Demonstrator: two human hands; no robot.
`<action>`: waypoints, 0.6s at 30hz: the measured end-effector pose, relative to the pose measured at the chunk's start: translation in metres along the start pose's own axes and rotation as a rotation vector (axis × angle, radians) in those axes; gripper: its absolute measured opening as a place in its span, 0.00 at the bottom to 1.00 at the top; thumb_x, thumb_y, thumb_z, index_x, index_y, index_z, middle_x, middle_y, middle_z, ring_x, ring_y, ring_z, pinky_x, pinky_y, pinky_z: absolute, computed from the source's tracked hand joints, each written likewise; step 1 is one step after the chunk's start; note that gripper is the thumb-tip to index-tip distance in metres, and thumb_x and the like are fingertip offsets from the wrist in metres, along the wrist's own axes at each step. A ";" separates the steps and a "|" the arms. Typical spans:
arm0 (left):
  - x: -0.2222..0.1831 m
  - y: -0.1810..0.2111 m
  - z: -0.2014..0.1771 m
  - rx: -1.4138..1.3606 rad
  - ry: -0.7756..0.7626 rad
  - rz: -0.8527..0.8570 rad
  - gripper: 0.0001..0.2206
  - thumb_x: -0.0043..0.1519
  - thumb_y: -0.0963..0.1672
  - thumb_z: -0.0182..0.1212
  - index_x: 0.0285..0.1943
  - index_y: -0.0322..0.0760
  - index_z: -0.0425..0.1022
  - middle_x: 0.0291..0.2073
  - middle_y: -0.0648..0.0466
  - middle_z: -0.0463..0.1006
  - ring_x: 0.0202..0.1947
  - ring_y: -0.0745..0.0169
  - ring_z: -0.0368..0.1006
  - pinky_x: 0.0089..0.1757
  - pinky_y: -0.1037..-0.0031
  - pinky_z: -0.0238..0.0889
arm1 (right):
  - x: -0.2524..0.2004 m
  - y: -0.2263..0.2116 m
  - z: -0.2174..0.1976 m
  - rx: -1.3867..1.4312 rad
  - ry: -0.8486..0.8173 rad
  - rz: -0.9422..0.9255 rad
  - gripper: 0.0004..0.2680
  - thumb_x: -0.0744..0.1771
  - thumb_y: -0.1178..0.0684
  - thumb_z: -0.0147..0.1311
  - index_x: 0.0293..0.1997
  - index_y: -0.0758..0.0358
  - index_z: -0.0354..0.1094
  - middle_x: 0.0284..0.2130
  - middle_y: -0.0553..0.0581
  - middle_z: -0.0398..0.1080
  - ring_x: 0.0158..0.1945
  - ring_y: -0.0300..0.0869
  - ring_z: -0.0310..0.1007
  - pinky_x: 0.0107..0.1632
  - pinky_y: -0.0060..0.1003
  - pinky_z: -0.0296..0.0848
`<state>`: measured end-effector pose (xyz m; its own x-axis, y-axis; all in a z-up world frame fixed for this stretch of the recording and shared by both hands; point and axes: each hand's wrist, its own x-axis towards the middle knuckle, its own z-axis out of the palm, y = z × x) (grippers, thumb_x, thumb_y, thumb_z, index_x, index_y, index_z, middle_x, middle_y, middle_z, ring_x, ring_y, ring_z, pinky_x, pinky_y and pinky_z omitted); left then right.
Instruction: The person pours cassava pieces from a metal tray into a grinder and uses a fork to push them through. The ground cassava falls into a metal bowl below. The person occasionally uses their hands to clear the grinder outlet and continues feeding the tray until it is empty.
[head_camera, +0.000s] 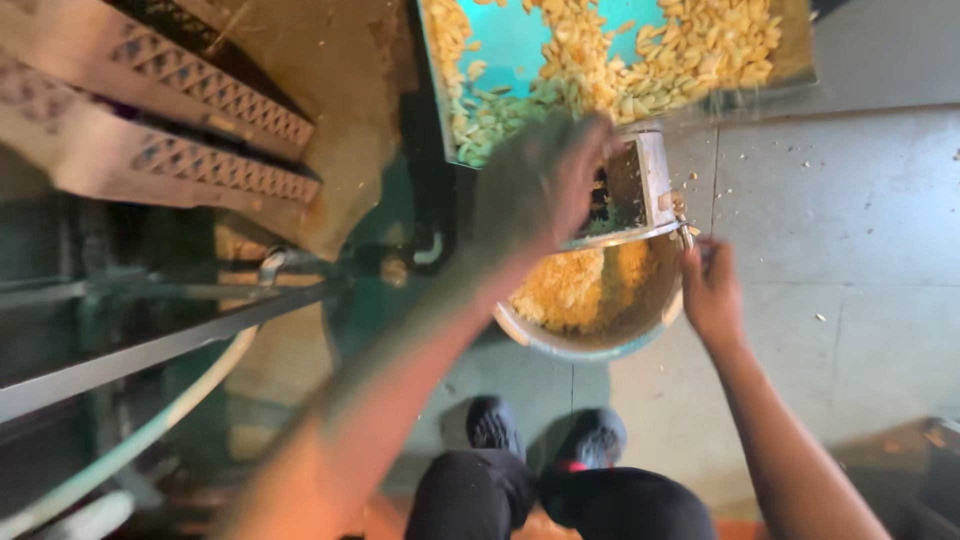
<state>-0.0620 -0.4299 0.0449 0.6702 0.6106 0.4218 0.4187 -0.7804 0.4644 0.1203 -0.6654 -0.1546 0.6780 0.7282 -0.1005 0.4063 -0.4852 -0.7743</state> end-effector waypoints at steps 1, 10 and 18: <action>0.007 -0.014 0.006 0.065 -0.041 0.008 0.03 0.68 0.42 0.57 0.46 0.46 0.75 0.36 0.54 0.80 0.37 0.55 0.79 0.37 0.63 0.71 | 0.013 0.003 0.010 0.023 0.051 0.033 0.12 0.74 0.47 0.48 0.55 0.67 0.60 0.38 0.63 0.76 0.41 0.48 0.79 0.44 0.44 0.73; 0.013 -0.038 0.031 0.015 0.146 -0.048 0.11 0.71 0.49 0.53 0.42 0.40 0.72 0.26 0.46 0.79 0.31 0.35 0.74 0.33 0.48 0.62 | 0.019 0.011 0.063 0.443 0.285 -0.164 0.13 0.73 0.57 0.47 0.66 0.69 0.54 0.38 0.57 0.67 0.37 0.40 0.67 0.41 0.39 0.68; 0.015 -0.040 0.034 0.055 0.151 -0.071 0.14 0.69 0.51 0.51 0.39 0.41 0.74 0.26 0.44 0.80 0.29 0.34 0.74 0.32 0.47 0.62 | 0.032 0.059 0.085 0.080 0.472 -0.473 0.15 0.72 0.58 0.51 0.66 0.65 0.52 0.42 0.63 0.69 0.42 0.48 0.71 0.48 0.43 0.71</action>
<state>-0.0478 -0.3940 0.0064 0.5399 0.6743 0.5037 0.4974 -0.7384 0.4554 0.1141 -0.6297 -0.2566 0.6404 0.5552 0.5308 0.6912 -0.1152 -0.7135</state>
